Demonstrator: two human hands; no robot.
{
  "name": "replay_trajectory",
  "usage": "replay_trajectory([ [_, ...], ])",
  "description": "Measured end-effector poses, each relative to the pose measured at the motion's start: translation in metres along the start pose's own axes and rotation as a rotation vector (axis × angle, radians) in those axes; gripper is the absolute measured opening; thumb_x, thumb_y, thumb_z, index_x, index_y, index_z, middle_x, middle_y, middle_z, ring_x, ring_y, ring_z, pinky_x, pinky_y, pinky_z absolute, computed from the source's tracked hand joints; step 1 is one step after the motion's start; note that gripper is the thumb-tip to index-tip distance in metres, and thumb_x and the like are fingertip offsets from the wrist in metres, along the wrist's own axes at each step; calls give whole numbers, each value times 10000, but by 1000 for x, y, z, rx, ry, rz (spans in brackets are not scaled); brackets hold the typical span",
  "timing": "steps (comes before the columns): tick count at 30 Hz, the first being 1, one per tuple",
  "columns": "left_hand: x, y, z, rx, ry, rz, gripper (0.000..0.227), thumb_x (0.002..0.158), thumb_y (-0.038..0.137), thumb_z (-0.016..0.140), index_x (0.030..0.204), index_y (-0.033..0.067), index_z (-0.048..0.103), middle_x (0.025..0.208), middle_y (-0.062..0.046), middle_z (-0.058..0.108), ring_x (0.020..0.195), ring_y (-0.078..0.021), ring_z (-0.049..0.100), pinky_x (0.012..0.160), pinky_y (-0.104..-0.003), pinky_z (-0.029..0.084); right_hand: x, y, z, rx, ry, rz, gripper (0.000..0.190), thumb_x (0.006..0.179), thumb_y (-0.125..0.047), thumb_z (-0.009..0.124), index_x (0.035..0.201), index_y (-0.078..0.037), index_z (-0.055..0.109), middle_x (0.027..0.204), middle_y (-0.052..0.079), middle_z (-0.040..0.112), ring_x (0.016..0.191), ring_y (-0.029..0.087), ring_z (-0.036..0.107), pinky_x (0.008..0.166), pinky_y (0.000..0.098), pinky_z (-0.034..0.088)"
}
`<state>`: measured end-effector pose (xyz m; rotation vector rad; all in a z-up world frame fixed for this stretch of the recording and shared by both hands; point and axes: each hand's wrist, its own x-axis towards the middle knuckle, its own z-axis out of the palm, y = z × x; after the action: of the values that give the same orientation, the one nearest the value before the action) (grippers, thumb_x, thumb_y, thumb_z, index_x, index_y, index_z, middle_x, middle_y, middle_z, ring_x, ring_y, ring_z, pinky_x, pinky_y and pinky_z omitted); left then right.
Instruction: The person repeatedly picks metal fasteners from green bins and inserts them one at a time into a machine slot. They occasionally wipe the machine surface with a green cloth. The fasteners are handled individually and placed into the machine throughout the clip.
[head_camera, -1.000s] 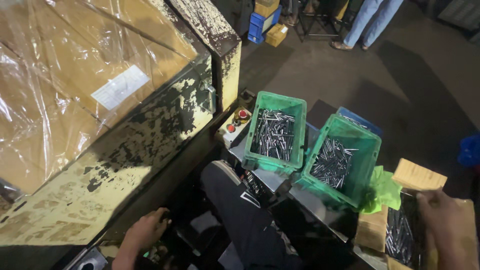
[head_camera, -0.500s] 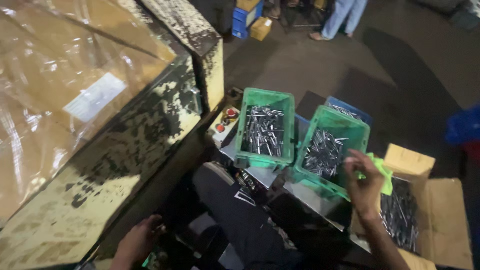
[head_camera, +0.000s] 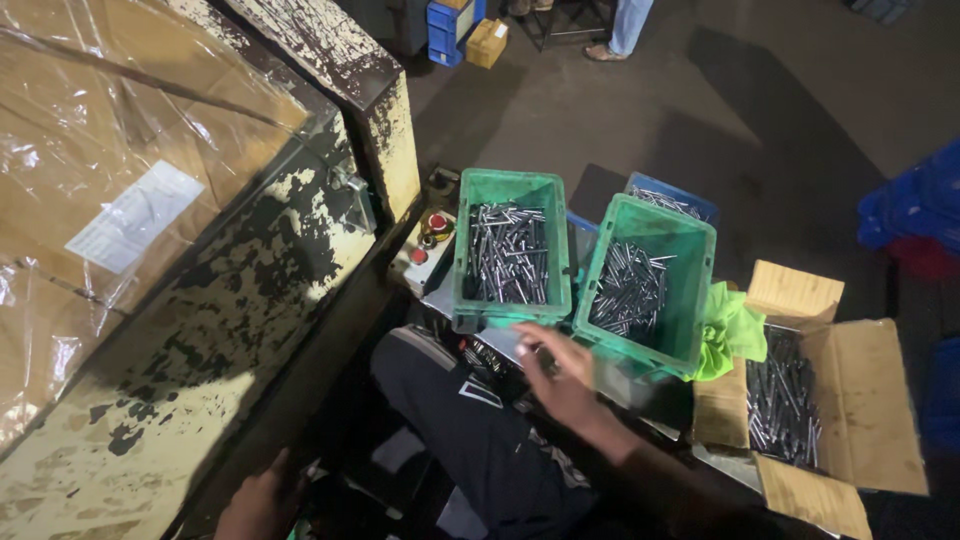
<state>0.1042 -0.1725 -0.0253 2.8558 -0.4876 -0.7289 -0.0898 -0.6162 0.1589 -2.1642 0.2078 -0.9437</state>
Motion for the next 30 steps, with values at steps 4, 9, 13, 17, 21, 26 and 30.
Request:
replay_trajectory([
  [4,3,6,-10,-17,-57,40,719,876,496,654,1529,286,440,1189,-202,722,1142,-387,697,1006,-509,552,0,-21,24,28,-51,-91,267,977,-104,676,1238,-51,697,1044,104,775,905,176,759,834,330,633],
  [9,-6,18,-26,-37,-104,5,658,916,514,621,1515,274,495,1136,-219,759,1125,-408,708,1006,-499,561,12,-58,48,201,-146,-30,259,969,-94,681,1220,-29,698,988,93,780,882,155,767,797,303,616],
  [13,-14,24,-35,-59,-82,-22,670,896,504,644,1503,269,485,1166,-206,730,1135,-411,683,983,-507,557,28,-85,66,277,-194,-102,262,971,-64,682,1228,-9,685,1015,106,762,912,179,761,826,302,599],
  [17,-12,22,-32,-107,-88,5,687,889,509,632,1507,256,472,1167,-173,755,1107,-380,722,968,-486,579,50,-99,95,310,-156,-283,279,992,-52,679,1267,-10,656,975,87,721,906,203,731,886,342,588],
  [21,-1,11,-19,-81,-70,39,719,885,518,643,1519,245,442,1184,-192,727,1111,-391,702,968,-485,567,64,-96,131,353,-203,-273,296,989,-61,688,1281,-31,653,939,71,717,834,204,723,767,321,584],
  [26,5,-5,2,-84,-54,8,737,880,593,609,1521,268,450,1202,-203,729,1138,-397,697,991,-488,565,53,-80,161,362,-300,-199,382,951,-83,691,1329,-68,642,959,55,711,848,206,711,785,336,562],
  [30,4,-7,-2,14,-108,-64,802,867,665,595,1563,331,376,1277,-216,674,1213,-395,648,1058,-497,514,47,-68,170,342,-312,-175,407,949,-108,717,1346,-90,626,947,37,700,830,189,687,764,321,554],
])
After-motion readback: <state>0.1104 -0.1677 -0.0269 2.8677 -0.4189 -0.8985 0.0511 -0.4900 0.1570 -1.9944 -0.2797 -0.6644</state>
